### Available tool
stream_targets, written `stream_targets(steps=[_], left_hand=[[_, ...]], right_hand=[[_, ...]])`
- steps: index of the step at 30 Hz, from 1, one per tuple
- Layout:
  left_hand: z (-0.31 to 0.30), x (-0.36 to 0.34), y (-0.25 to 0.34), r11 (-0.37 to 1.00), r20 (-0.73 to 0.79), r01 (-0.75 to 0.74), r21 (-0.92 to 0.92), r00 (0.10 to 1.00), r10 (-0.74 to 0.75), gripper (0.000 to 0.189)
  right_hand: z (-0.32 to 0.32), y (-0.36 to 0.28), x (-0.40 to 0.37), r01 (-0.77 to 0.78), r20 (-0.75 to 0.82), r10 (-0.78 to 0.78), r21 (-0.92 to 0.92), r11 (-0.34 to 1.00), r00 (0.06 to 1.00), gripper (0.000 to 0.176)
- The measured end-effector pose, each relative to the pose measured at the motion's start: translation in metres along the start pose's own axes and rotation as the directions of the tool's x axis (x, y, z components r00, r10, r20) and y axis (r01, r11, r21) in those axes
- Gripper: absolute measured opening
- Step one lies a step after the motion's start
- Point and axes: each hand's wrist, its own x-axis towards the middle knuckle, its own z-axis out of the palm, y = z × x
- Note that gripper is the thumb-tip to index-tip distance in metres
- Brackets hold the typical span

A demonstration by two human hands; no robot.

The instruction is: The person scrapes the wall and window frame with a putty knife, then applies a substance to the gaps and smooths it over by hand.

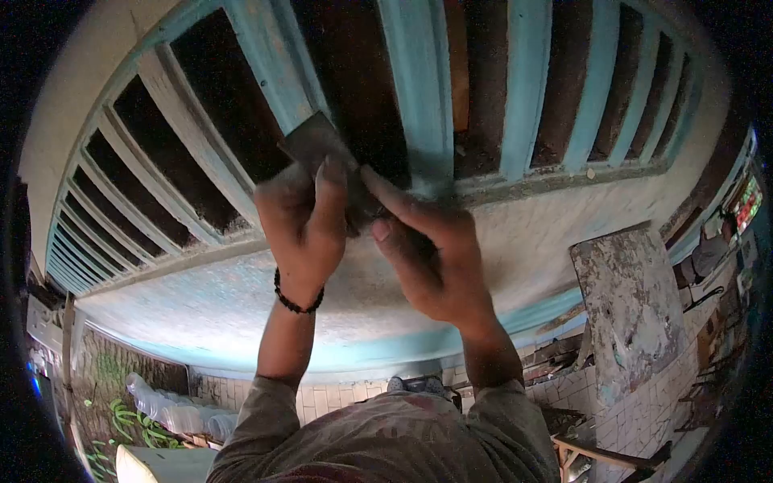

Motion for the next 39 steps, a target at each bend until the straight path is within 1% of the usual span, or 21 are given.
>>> stream_targets(steps=[1, 4, 7, 8, 10, 12, 15, 16, 19, 21, 22, 25, 26, 29, 30, 32, 33, 34, 37, 39], left_hand=[[-0.002, 0.003, 0.004, 1.0, 0.02, 0.018, 0.002, 1.0, -0.018, 0.031], [0.003, -0.002, 0.008, 0.975, 0.011, 0.158, -0.155, 0.987, -0.158, 0.032], [0.002, -0.019, -0.01, 0.996, -0.011, 0.083, -0.029, 0.996, -0.083, 0.033], [0.002, -0.024, -0.01, 0.995, -0.005, 0.095, -0.028, 0.995, -0.095, 0.034], [0.004, -0.036, -0.007, 0.992, -0.006, 0.124, -0.026, 0.992, -0.124, 0.035], [0.002, -0.028, -0.005, 0.993, 0.031, 0.12, -0.014, 0.992, -0.12, 0.036], [-0.002, -0.021, -0.004, 0.989, 0.089, 0.143, -0.042, 0.986, -0.139, 0.036], [-0.001, -0.02, -0.003, 0.986, 0.109, 0.153, -0.06, 0.983, -0.145, 0.036], [0.002, -0.03, -0.001, 0.955, 0.073, 0.261, -0.141, 0.965, -0.253, 0.035], [0.004, -0.044, -0.01, 0.966, 0.06, 0.23, -0.117, 0.973, -0.224, 0.034], [0.004, -0.047, -0.012, 0.971, 0.049, 0.214, -0.105, 0.977, -0.21, 0.034], [-0.005, -0.033, -0.014, 0.997, 0.075, 0.027, 0.069, 0.997, -0.032, 0.034], [-0.006, -0.027, -0.01, 0.997, 0.065, 0.074, 0.034, 0.995, -0.076, 0.033], [-0.013, -0.008, 0.005, 0.979, 0.078, 0.204, 0.006, 0.976, -0.204, 0.033], [-0.013, -0.008, 0.006, 0.981, 0.08, 0.196, 0.0, 0.978, -0.195, 0.033], [-0.01, -0.02, 0.003, 0.998, 0.042, 0.053, 0.036, 0.998, -0.054, 0.038], [-0.013, -0.035, -0.005, 0.994, 0.083, 0.06, 0.088, 0.994, -0.067, 0.038], [-0.016, -0.05, -0.013, 0.988, 0.123, 0.063, 0.139, 0.989, -0.08, 0.038], [-0.017, -0.056, 0.0, 0.975, 0.141, 0.183, 0.128, 0.97, -0.2, 0.026], [-0.017, -0.052, 0.002, 0.977, 0.144, 0.202, 0.065, 0.967, -0.21, 0.025]], right_hand=[[-0.003, -0.007, 0.001, -0.039, 0.013, 0.039, -0.011, 0.999, 0.999, 0.043], [-0.003, -0.007, 0.003, 0.05, -0.005, -0.05, -0.034, 0.998, 0.999, 0.044], [0.008, 0.017, -0.009, 0.085, -0.002, -0.086, -0.101, 0.991, 0.996, 0.045], [0.018, 0.031, -0.016, 0.15, -0.067, -0.153, -0.048, 0.988, 0.986, 0.046], [0.025, 0.033, -0.024, 0.144, -0.088, -0.149, -0.062, 0.988, 0.985, 0.046], [0.025, 0.029, -0.024, 0.118, -0.102, -0.126, -0.089, 0.989, 0.987, 0.046], [0.007, 0.01, -0.023, 0.029, -0.051, -0.035, -0.118, 0.993, 0.998, 0.044], [0.005, 0.003, -0.021, 0.029, -0.055, -0.035, -0.096, 0.995, 0.998, 0.043], [0.005, 0.017, -0.022, 0.057, -0.037, -0.061, -0.098, 0.994, 0.997, 0.043], [0.013, 0.029, -0.034, 0.038, -0.058, -0.043, -0.078, 0.996, 0.997, 0.043], [0.015, 0.031, -0.034, 0.058, -0.064, -0.064, -0.088, 0.994, 0.996, 0.043], [0.018, 0.035, -0.027, 0.149, -0.078, -0.162, -0.154, 0.977, 0.984, 0.043], [0.017, 0.027, -0.018, 0.148, -0.069, -0.162, -0.179, 0.973, 0.984, 0.043], [0.019, 0.022, -0.003, 0.157, -0.084, -0.171, -0.153, 0.976, 0.982, 0.043], [0.02, 0.022, -0.003, 0.179, -0.102, -0.196, -0.159, 0.971, 0.975, 0.042], [0.021, 0.026, -0.018, 0.108, -0.076, -0.116, -0.109, 0.988, 0.99, 0.042], [0.023, 0.032, -0.028, 0.069, -0.062, -0.074, -0.081, 0.994, 0.995, 0.043], [0.026, 0.049, -0.04, 0.092, -0.06, -0.095, -0.064, 0.994, 0.994, 0.043], [0.037, 0.049, -0.053, 0.049, -0.093, -0.051, -0.026, 0.998, 0.994, 0.043], [0.038, 0.043, -0.051, 0.072, -0.116, -0.078, -0.051, 0.996, 0.99, 0.042]])
